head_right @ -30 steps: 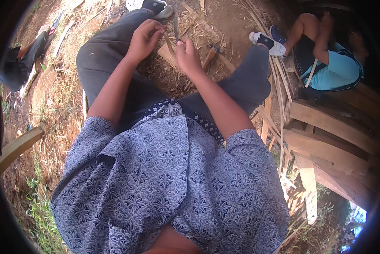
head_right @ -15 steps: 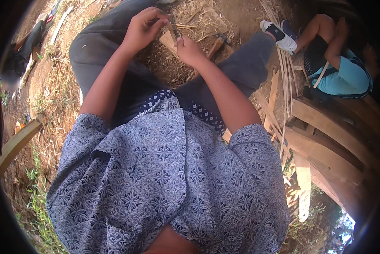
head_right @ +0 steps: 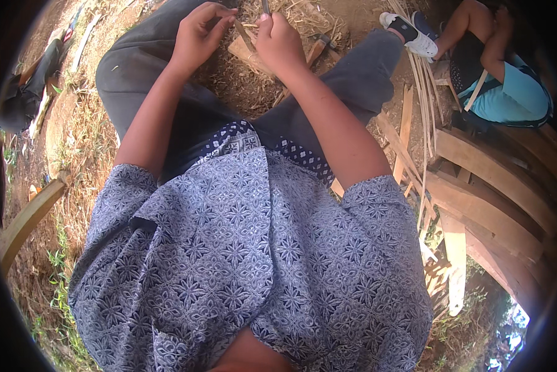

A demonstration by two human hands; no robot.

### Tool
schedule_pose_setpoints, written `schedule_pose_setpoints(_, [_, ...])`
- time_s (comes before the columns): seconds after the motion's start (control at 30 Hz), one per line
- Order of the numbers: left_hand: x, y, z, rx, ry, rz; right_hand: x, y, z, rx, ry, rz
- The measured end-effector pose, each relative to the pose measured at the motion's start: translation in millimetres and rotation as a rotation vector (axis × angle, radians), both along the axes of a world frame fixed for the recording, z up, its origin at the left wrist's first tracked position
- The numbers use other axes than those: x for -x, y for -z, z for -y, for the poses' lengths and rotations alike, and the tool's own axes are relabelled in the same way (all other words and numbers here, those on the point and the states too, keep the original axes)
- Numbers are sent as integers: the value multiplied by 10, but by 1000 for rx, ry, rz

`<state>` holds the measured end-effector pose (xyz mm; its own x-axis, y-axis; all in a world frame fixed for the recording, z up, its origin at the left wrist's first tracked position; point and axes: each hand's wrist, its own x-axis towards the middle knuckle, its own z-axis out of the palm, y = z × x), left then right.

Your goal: The person sits on the ground and uses a knife to carve a small piece of wood. They hold the wood in their left hand and carefully shave off thin strips with the knife in their right hand, occasionally adjusting their grip.

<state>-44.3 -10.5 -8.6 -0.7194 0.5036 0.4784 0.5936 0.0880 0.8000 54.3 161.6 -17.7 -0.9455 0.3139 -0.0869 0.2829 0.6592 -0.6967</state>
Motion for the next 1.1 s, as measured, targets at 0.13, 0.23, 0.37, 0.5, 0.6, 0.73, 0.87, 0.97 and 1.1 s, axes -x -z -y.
schedule_pose_setpoints(0.13, [-50, 129, -59, 63, -52, -2, -59, 212, -52, -28, -180, 423])
schedule_pose_setpoints(0.23, [95, 155, -15, 43, -52, -32, 161, -51, -77, -36, -215, 413])
schedule_pose_setpoints(0.37, [21, 232, -61, 49, -34, 8, 69, 192, -160, -140, -179, 196])
schedule_pose_setpoints(0.5, [24, 206, -81, 15, -27, 15, 144, 228, -263, -187, -315, 358])
schedule_pose_setpoints(0.6, [29, 193, -21, 65, -42, 20, 265, -6, -167, -192, -345, 325])
schedule_pose_setpoints(0.73, [6, 187, -64, 24, -35, -24, 54, 47, -95, -151, -111, 143])
schedule_pose_setpoints(0.87, [31, 277, -231, -24, -1, 52, -14, 483, -357, -246, -279, 448])
schedule_pose_setpoints(0.97, [48, 169, -91, 42, -47, -13, 76, 120, -140, -190, -283, 536])
schedule_pose_setpoints(1.1, [47, 308, -33, 6, -54, 26, -22, 121, -36, -160, -150, 275])
